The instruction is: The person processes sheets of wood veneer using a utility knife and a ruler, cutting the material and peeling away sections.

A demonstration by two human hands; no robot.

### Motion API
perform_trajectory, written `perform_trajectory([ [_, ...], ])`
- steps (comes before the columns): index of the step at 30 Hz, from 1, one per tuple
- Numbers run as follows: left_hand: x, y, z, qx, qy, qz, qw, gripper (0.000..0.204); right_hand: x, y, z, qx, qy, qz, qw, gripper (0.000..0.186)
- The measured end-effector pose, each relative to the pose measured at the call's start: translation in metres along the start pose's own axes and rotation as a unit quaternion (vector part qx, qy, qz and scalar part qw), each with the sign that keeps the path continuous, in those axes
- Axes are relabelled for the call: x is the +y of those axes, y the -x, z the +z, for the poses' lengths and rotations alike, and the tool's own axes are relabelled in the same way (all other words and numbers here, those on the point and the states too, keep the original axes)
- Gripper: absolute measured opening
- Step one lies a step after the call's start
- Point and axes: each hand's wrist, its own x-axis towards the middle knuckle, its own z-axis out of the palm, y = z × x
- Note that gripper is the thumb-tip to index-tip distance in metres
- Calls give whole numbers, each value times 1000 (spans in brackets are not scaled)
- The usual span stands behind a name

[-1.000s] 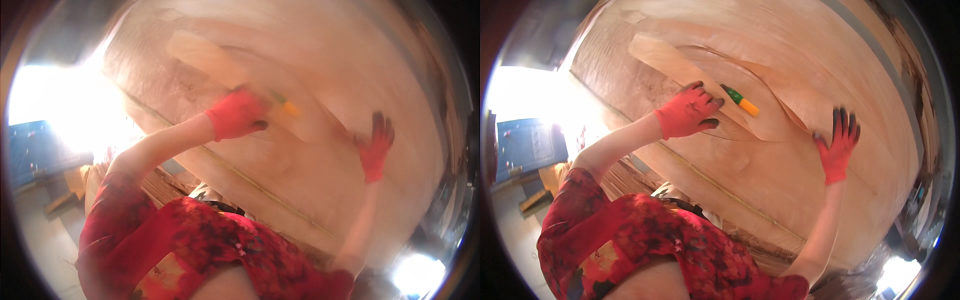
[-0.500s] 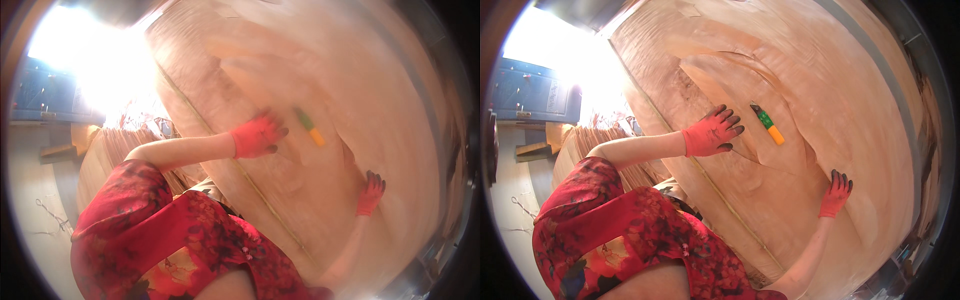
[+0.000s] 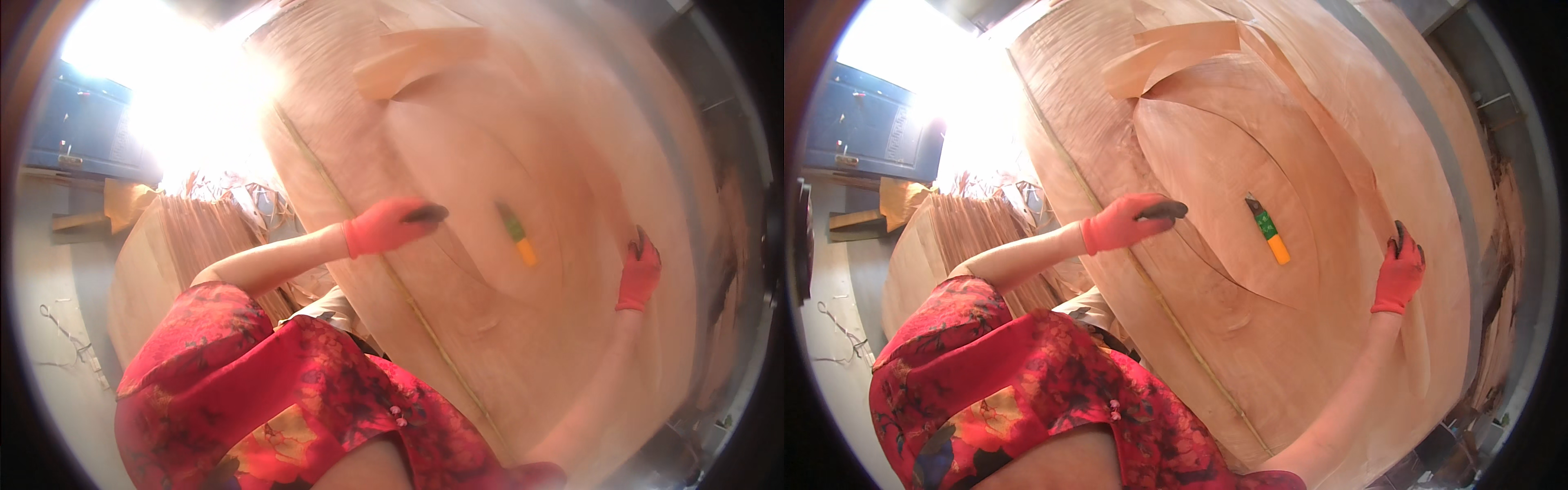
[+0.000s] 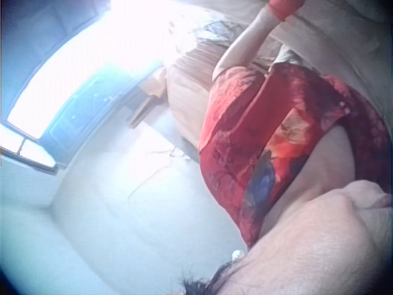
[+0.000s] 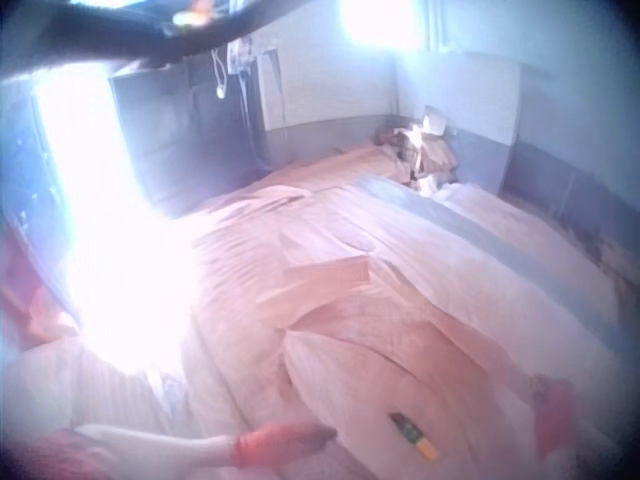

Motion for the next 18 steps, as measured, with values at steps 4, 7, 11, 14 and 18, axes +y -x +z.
perform_trajectory([
  [4, 0, 4, -57, -64, 246, -197, 947, 37, -61, -20, -53, 28, -101, 76, 992, 32],
  [7, 13, 13, -87, -140, 299, -238, 913, 36, -101, -18, -94, 67, -92, 77, 991, 33],
  [11, -13, -8, -90, -126, 304, -165, 930, 42, -155, -7, -131, 93, -97, 94, 986, 32],
  [14, -8, -18, -109, 169, 98, -50, 979, 44, -197, -3, -132, 104, -132, 71, 983, 32],
  [18, -19, -33, -139, 524, -300, 116, 788, 61, -202, 5, -134, 108, -88, 37, 989, 31],
])
